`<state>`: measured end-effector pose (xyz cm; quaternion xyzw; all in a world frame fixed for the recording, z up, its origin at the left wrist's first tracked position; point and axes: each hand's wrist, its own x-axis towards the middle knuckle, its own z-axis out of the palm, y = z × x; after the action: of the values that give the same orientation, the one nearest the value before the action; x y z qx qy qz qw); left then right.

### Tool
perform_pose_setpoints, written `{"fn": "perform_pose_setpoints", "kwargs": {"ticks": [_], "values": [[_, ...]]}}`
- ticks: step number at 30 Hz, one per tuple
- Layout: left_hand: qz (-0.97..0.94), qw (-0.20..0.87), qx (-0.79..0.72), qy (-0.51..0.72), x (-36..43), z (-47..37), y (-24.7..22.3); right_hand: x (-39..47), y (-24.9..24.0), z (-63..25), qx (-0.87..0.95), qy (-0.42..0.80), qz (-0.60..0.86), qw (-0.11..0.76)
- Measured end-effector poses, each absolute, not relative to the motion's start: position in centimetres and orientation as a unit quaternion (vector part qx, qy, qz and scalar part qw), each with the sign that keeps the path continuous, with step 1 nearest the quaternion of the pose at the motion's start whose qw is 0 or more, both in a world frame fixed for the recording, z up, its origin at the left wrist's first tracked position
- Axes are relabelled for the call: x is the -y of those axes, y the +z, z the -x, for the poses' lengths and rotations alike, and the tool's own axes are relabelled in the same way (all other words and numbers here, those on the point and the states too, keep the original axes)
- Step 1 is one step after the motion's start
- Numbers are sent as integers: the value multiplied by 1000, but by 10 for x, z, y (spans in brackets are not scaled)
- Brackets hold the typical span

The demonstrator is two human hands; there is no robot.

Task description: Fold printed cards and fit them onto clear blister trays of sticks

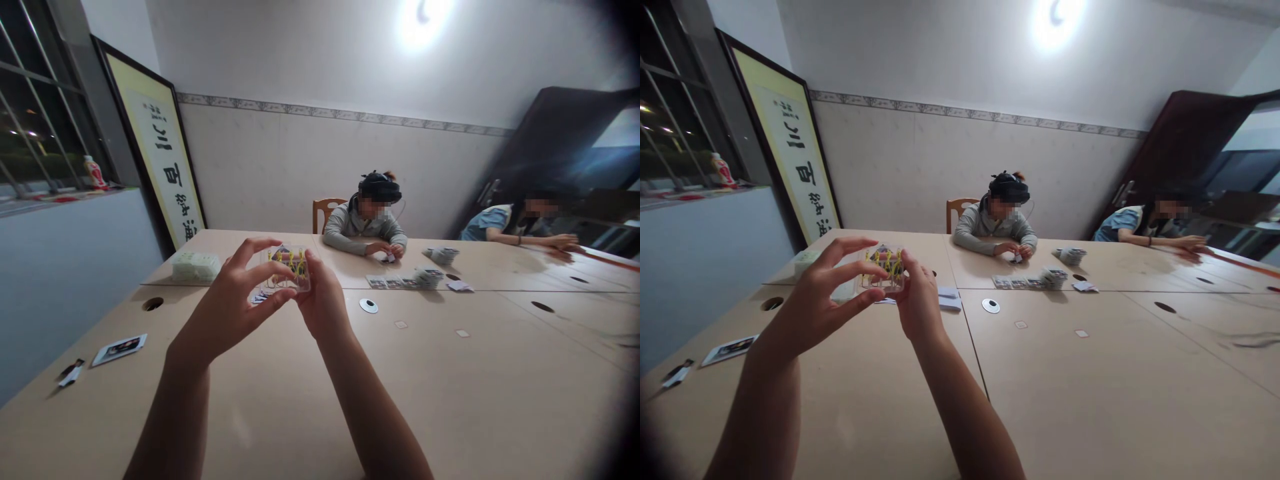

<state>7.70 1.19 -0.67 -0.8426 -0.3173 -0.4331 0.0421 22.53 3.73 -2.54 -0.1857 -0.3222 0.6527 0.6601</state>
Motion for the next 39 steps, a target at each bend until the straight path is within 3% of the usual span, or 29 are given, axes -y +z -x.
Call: {"fn": "perform_pose_setpoints", "kwargs": {"ticks": [39], "values": [[860, 31, 299, -412, -9, -78, -10, -37, -28, -226, 336, 658, 186, 648]]}}
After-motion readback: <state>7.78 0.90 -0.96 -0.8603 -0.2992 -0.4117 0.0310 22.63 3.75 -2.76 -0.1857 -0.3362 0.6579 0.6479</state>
